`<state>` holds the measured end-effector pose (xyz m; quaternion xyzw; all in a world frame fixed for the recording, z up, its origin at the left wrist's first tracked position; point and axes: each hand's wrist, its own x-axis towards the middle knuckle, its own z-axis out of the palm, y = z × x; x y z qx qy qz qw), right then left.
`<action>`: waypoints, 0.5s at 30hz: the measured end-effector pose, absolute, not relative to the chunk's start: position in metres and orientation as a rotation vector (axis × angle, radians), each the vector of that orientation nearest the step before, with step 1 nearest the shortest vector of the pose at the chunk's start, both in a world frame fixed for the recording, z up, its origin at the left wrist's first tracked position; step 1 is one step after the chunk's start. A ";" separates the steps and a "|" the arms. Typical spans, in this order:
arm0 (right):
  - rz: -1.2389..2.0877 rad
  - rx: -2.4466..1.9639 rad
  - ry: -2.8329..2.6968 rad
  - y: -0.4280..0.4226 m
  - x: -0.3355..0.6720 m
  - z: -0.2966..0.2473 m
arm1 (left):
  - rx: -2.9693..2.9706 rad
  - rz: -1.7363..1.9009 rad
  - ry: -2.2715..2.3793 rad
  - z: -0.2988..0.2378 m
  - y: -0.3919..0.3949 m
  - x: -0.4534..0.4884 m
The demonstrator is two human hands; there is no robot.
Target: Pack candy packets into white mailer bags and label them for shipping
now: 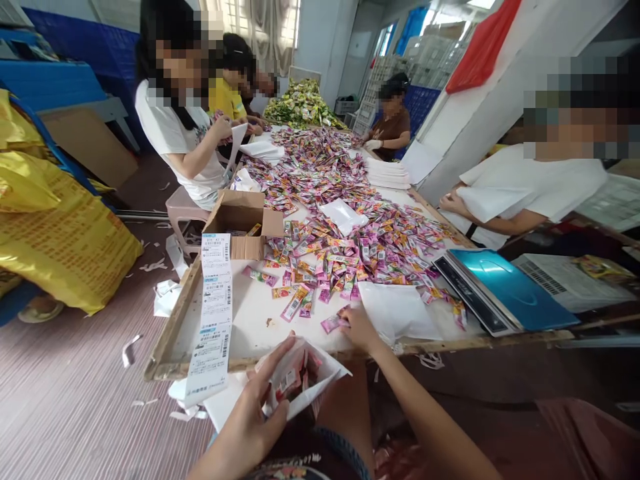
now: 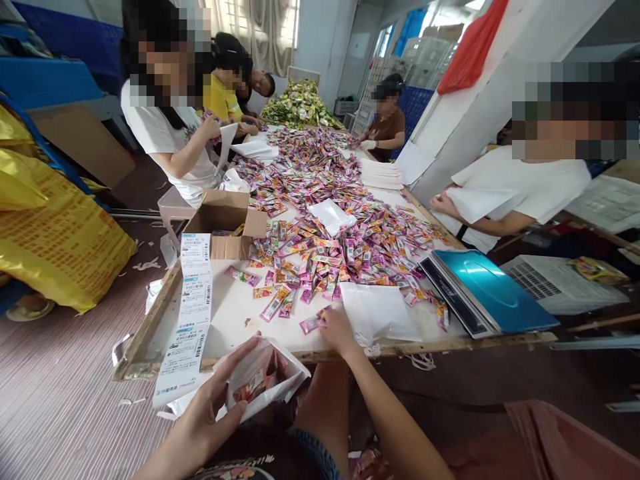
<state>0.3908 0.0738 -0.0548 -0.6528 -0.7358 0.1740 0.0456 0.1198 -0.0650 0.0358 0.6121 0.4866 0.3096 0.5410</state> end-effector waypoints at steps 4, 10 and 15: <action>0.577 -1.764 -2.378 0.067 0.382 -0.059 | 1.440 0.732 1.187 0.042 -0.064 0.119; 0.603 -1.622 -2.489 0.080 0.370 -0.048 | 1.398 0.770 1.145 0.042 -0.066 0.120; 0.515 -1.983 -2.112 0.106 0.330 -0.059 | 1.318 0.877 1.174 0.037 -0.066 0.123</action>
